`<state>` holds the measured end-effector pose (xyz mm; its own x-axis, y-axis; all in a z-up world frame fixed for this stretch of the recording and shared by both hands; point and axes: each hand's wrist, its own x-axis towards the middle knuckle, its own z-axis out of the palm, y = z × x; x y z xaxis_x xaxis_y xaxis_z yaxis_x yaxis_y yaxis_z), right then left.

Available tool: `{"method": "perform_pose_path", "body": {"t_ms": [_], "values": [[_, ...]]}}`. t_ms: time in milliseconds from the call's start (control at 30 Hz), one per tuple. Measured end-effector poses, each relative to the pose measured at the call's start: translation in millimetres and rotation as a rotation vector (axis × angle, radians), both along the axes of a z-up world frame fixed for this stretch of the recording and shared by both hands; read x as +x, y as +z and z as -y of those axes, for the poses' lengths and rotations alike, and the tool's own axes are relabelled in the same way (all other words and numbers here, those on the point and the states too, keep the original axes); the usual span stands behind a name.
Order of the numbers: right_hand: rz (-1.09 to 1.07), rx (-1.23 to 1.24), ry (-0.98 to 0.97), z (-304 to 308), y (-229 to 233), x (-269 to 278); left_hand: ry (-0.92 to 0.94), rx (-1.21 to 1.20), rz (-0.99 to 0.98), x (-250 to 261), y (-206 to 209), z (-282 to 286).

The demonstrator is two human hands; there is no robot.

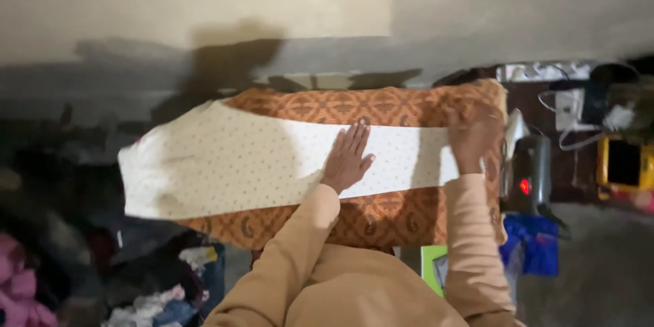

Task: Ironing a long piece of patterned white cloth and then folding it on an ironing board.

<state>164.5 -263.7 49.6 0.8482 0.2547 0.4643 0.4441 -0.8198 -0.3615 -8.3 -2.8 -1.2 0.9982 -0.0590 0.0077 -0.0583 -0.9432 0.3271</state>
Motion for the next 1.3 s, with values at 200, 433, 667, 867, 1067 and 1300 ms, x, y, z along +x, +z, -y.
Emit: {"method": "perform_pose_path", "body": {"t_ms": [200, 433, 667, 867, 1067, 1300], "values": [[-0.294, 0.130, 0.557, -217.9, 28.2, -56.6, 0.311, -0.076, 0.000, -42.1, -6.7, -101.7], [-0.394, 0.190, 0.941, -374.2, 24.3, -111.0, 0.670, -0.028, 0.210, -134.0, -21.8, -230.0], [-0.284, -0.058, 0.964, -489.6, -60.3, -123.3, 0.904, 0.222, 0.155, -202.6, -24.8, -335.1], [-0.603, -0.335, 0.731, -555.9, -57.2, -137.7, 1.006, 0.291, 0.079, -221.3, -37.0, -410.4], [-0.788, -0.300, 0.494, -574.3, -86.2, -124.6, 1.312, -0.217, -0.245, -208.0, 10.3, -469.7], [-1.241, 0.551, 0.472, -556.4, -81.5, -109.0, 1.233, -0.535, -0.364, -197.8, -32.8, -522.7]]}}
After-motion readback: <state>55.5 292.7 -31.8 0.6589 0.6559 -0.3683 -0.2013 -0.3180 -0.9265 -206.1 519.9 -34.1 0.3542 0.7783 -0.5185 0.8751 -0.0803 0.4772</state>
